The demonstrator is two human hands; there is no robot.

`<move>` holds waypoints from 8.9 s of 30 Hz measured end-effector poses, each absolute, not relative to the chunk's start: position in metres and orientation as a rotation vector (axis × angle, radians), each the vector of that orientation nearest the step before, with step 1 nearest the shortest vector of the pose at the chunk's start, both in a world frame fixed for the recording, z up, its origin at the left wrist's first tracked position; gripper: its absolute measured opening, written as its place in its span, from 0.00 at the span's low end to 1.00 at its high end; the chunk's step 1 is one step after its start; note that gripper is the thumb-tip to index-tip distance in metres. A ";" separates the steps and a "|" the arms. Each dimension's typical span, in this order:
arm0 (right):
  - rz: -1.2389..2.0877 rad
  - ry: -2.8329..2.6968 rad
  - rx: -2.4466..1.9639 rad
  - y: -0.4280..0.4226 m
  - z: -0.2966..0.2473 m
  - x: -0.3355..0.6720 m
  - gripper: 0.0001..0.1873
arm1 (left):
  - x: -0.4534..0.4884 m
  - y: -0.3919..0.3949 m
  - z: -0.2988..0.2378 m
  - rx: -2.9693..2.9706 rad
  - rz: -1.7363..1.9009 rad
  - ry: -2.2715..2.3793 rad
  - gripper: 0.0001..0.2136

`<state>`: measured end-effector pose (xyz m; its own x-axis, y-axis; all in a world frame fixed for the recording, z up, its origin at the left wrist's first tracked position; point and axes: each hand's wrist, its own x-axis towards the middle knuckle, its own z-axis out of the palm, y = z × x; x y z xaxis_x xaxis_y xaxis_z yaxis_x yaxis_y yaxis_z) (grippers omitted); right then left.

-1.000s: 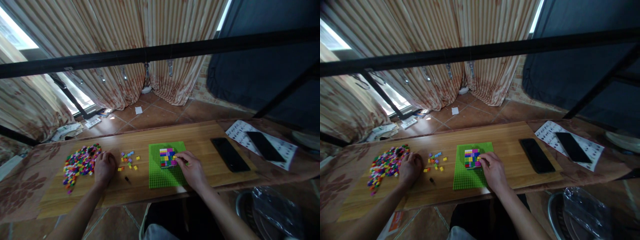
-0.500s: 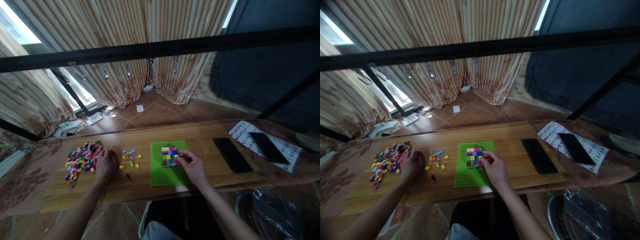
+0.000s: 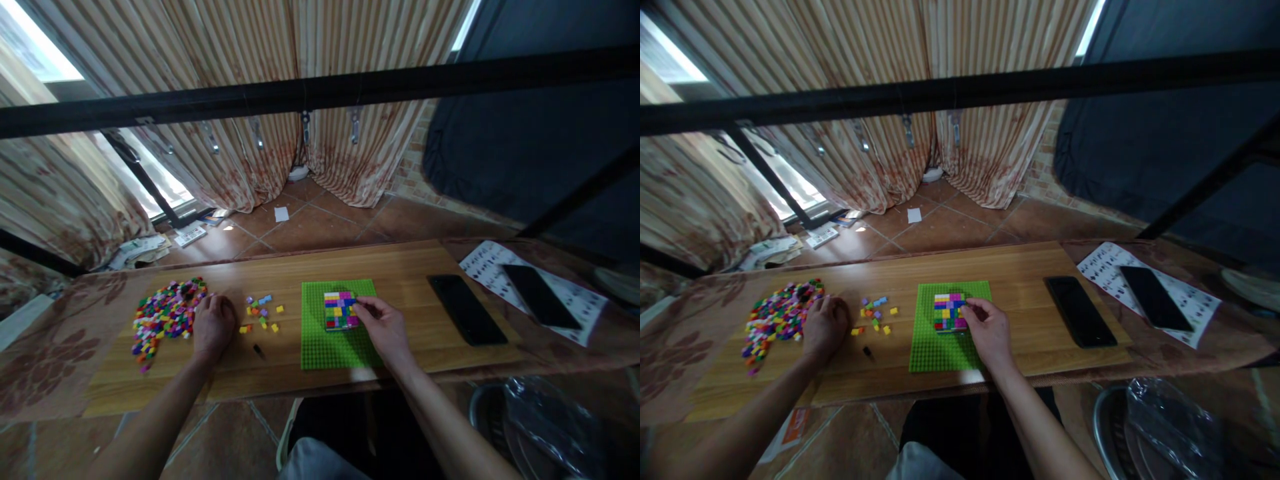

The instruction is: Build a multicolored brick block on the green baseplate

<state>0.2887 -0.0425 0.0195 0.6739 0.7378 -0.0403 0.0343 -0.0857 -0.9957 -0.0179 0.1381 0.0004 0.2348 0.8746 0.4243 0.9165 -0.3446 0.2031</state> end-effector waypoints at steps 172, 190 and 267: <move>0.690 -0.806 -1.535 -0.050 0.023 0.295 0.18 | -0.018 0.136 -0.003 -2.391 -0.825 -1.757 0.07; 0.893 -0.340 -1.445 -0.043 0.035 0.279 0.19 | -0.017 0.135 -0.003 -2.383 -0.823 -1.762 0.08; 0.307 -1.964 -1.655 0.080 0.013 0.150 0.19 | -0.018 0.132 -0.011 -2.389 -0.916 -1.777 0.07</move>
